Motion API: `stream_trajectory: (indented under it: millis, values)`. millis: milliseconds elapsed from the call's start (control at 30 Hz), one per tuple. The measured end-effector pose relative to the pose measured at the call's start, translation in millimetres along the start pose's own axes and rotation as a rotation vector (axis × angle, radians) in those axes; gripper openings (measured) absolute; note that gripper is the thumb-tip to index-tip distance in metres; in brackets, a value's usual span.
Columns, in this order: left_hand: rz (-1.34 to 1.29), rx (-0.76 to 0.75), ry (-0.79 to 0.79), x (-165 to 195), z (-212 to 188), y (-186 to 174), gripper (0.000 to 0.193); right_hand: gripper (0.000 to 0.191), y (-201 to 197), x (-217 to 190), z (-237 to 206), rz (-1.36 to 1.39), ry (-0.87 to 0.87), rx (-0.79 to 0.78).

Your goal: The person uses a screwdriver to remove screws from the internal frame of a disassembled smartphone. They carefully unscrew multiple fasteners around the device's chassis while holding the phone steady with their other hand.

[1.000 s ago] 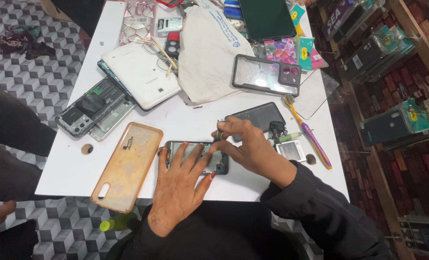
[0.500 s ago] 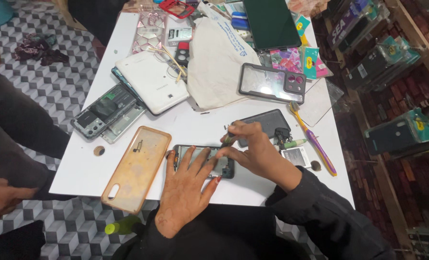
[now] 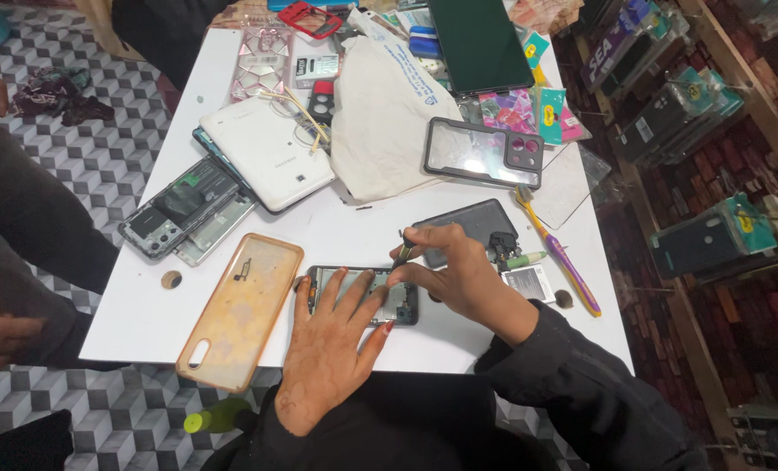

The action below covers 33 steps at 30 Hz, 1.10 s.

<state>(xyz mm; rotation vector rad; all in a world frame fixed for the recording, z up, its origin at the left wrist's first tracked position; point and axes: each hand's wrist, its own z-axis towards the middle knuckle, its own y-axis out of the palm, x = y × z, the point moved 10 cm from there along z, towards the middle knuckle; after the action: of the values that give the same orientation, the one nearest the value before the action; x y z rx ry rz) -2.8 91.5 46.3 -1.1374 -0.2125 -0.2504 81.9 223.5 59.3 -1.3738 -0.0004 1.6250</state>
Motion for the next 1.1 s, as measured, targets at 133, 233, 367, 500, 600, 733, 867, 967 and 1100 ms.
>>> stream_trajectory:
  millis: [133, 233, 367, 500, 600, 733, 867, 967, 1100]
  values:
    - [0.011, -0.007, 0.002, 0, 0, 1, 0.045, 0.054, -10, -43, -6, -0.047, -0.428, 0.094]
    - [0.010, -0.003, 0.004, 0, 0, 1, 0.046, 0.045, -8, -41, -4, 0.061, -0.380, 0.040]
    - [0.011, 0.002, 0.005, 0, 0, 1, 0.046, 0.046, -6, -38, -6, 0.011, -0.374, 0.052]
    - [0.014, -0.002, 0.001, -1, -1, 3, 0.046, 0.050, -4, -15, -3, 0.011, -0.191, 0.038]
    - [0.026, 0.004, 0.007, -1, -1, 3, 0.046, 0.059, -11, -11, -1, -0.079, -0.142, 0.102]
    - [0.014, 0.009, 0.005, -2, -2, 4, 0.045, 0.056, -15, -38, -3, -0.064, -0.374, 0.121]
    - [0.011, 0.001, -0.001, -3, -2, 6, 0.045, 0.046, -12, -31, 0, 0.031, -0.288, 0.066]
    - [0.016, -0.002, -0.004, -4, -3, 7, 0.044, 0.053, -14, -30, 0, -0.041, -0.296, 0.119]
    - [0.015, 0.001, -0.003, -4, -3, 7, 0.043, 0.070, -25, -21, 2, -0.162, -0.194, 0.252]
